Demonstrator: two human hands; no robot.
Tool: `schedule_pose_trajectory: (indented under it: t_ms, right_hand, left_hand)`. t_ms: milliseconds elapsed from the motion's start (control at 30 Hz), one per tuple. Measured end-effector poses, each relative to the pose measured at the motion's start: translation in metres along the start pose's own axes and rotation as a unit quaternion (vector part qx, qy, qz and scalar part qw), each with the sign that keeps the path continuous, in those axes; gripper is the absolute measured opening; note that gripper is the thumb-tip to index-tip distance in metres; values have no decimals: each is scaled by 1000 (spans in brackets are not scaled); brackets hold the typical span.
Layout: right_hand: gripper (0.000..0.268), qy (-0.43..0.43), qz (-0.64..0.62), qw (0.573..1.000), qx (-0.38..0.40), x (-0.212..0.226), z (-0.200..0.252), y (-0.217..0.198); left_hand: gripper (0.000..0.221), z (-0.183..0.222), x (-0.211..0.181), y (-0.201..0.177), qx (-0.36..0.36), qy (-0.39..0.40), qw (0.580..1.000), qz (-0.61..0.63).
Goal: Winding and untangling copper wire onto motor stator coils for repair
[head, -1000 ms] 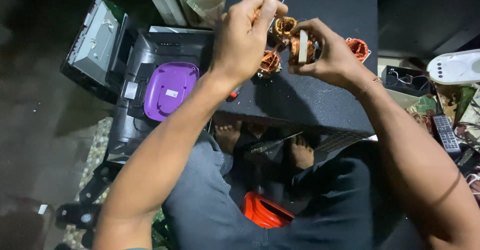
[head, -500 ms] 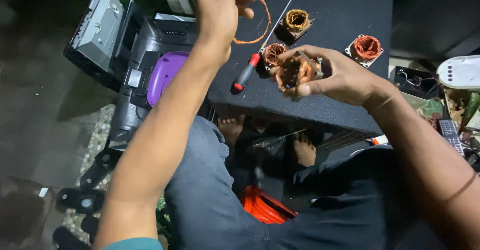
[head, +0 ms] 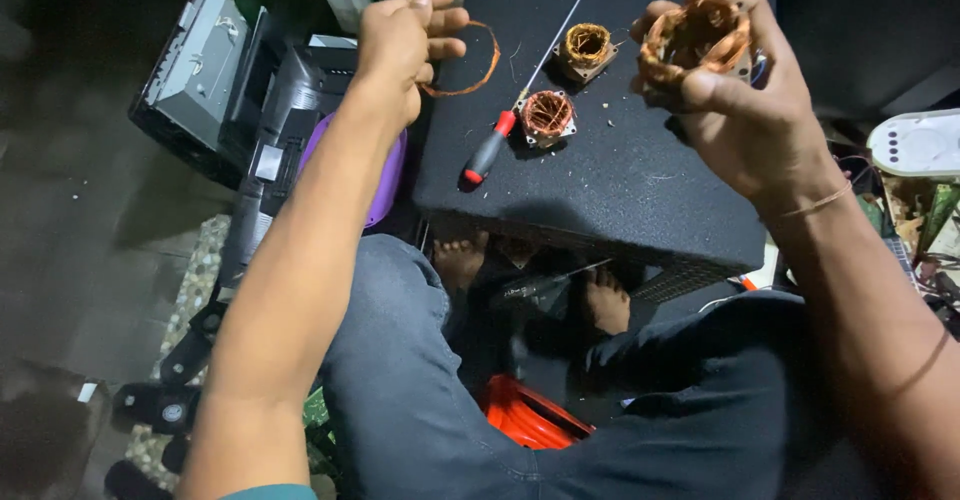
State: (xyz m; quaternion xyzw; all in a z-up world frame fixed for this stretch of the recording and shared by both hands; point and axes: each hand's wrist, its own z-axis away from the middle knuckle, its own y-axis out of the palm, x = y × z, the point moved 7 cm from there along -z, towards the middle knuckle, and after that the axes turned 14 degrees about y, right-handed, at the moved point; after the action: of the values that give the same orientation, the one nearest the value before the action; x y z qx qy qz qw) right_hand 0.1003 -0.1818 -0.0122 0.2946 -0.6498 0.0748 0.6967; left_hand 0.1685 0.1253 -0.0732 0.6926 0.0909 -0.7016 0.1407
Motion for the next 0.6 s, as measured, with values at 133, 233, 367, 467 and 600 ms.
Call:
schedule_pose_trajectory:
  t_ms: [133, 233, 367, 467, 600]
  right_hand:
    - [63, 4, -22, 999, -26, 6, 3, -4]
    - [66, -13, -64, 996, -63, 11, 5, -10]
    - [53, -25, -106, 984, -139, 14, 4, -32]
    - [39, -40, -175, 968, -177, 4, -1, -67]
    - [22, -29, -228, 932, -282, -13, -2, -115]
  left_hand:
    - [34, 2, 3, 1, 38, -18, 999, -20]
    - [33, 5, -3, 1, 83, 11, 993, -81]
    - [32, 7, -8, 7, 155, 34, 983, -87]
    - [31, 24, -25, 19, 208, 51, 973, -86]
    - [35, 77, -68, 44, 304, 116, 933, -151]
